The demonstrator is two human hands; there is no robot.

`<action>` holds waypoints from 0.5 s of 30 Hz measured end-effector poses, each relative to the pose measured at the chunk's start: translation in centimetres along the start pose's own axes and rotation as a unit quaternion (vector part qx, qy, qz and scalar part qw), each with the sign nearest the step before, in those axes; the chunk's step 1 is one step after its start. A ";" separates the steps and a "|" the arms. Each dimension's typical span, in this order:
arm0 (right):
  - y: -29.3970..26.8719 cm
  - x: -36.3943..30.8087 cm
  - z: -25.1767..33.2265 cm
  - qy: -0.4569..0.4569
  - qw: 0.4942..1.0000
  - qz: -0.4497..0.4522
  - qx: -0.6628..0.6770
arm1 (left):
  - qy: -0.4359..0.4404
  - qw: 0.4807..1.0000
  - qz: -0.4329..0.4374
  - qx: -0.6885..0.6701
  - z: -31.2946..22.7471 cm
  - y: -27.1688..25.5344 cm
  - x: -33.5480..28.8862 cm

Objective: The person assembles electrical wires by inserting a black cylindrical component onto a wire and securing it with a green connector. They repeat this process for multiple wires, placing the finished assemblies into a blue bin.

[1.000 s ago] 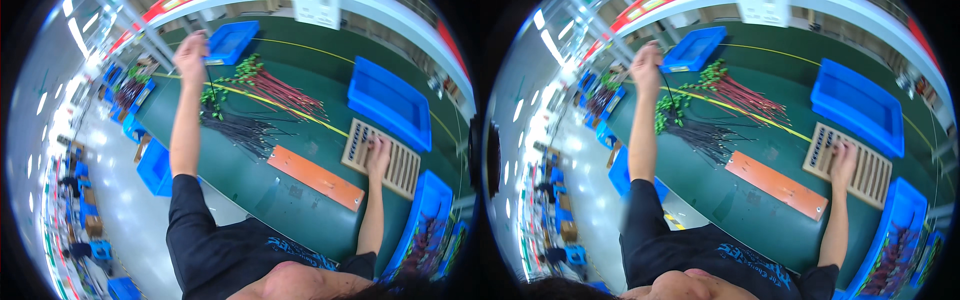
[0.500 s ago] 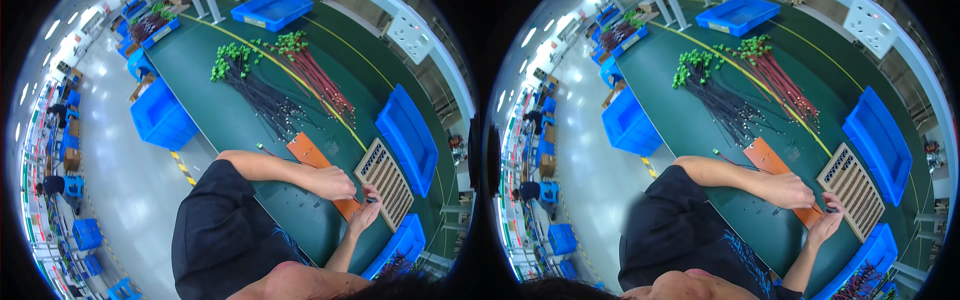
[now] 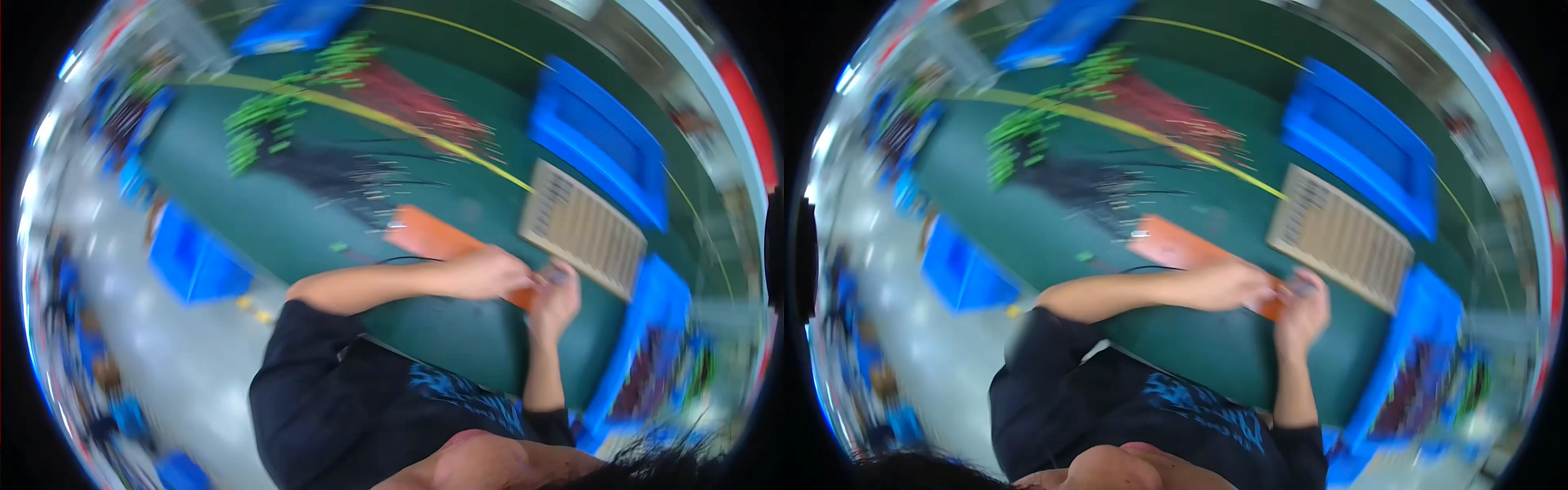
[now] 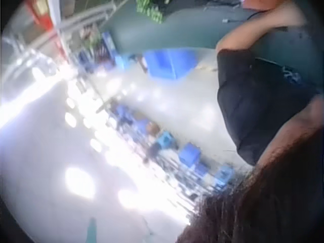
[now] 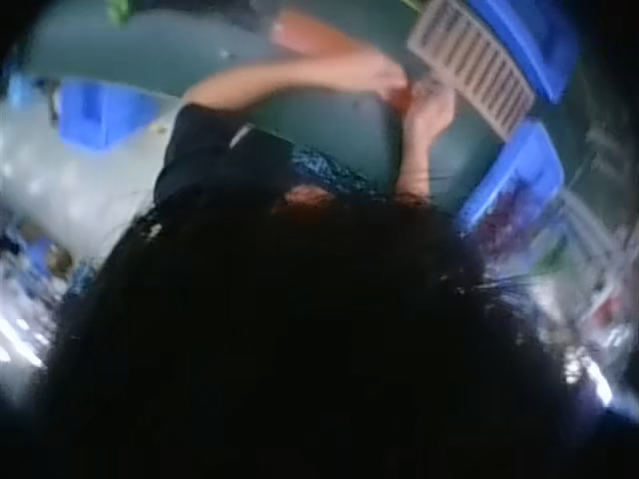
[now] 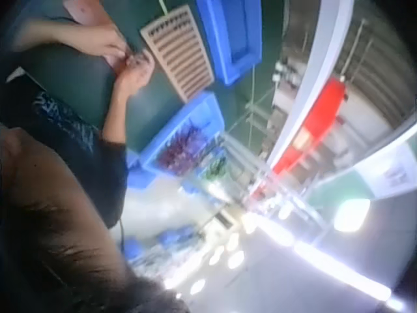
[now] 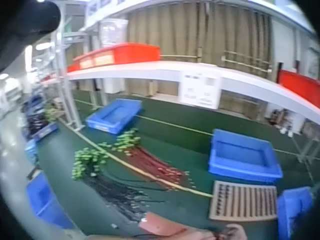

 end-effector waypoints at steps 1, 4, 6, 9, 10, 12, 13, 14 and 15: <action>0.5 0.3 0.0 0.035 0.998 0.042 0.028 | -0.057 0.996 -0.026 -0.056 0.7 0.1 -0.5; 0.4 0.8 0.3 0.064 0.992 0.069 0.087 | -0.121 0.991 0.028 -0.053 -0.7 -0.6 0.9; 0.5 0.7 0.0 0.059 0.985 0.097 0.132 | -0.171 0.983 0.051 -0.047 -0.9 -0.9 1.0; 0.3 0.3 0.6 0.057 0.986 0.101 0.123 | -0.198 0.975 0.048 -0.088 -0.9 -0.4 1.0; 0.1 0.2 1.1 0.055 0.988 0.100 0.107 | -0.197 0.974 0.039 -0.106 -1.2 -0.2 1.2; 0.0 -0.1 0.7 0.058 0.990 0.096 0.088 | -0.196 0.975 0.032 -0.098 -1.4 -0.1 1.1; 0.1 -0.1 0.5 0.059 0.991 0.095 0.077 | -0.194 0.977 0.036 -0.084 -1.3 -0.3 0.9; 0.2 -0.1 0.2 0.041 0.994 0.088 0.047 | -0.194 0.978 0.038 -0.071 -1.3 -0.4 0.9; 0.2 -0.1 0.1 0.029 0.995 0.091 0.031 | -0.194 0.977 0.039 -0.079 -1.4 -0.3 0.9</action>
Point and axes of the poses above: each hand's wrist, its own x-axis towards the middle knuckle, its own y-axis out of the palm, z = x × y, the point moved 6 cm from there along x, towards the middle knuckle, and after that the axes turned 13 degrees about -z, right-handed, at the moved point
